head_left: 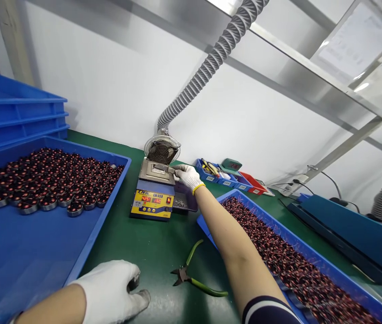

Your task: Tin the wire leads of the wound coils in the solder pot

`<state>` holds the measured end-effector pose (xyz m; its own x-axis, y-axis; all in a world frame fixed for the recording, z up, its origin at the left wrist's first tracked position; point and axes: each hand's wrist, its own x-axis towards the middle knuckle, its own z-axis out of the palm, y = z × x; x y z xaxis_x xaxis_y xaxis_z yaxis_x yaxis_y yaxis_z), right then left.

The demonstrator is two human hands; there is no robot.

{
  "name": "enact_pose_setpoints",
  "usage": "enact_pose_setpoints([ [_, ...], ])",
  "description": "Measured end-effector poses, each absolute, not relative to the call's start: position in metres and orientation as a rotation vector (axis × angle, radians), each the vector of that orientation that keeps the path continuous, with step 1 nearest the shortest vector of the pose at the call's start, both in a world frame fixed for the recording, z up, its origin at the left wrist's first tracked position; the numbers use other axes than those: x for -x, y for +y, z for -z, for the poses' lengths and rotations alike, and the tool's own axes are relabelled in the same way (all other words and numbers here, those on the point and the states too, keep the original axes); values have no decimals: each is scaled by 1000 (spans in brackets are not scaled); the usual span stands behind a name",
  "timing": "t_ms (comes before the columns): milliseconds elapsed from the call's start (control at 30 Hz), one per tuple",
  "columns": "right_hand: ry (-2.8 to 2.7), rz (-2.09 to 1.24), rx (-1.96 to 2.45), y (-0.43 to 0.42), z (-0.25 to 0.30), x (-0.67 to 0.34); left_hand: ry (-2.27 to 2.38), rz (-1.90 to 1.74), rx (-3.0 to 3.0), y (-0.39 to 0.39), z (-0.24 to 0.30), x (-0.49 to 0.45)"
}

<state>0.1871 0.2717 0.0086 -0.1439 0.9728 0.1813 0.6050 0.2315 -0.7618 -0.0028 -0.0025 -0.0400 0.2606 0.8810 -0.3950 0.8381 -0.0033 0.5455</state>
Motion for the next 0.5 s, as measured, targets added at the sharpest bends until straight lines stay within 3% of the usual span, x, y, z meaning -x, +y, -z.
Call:
enact_pose_setpoints([
  [500, -1848, -671, 1436, 266, 3, -194, 1567, -87, -1794, -4, 35, 2],
])
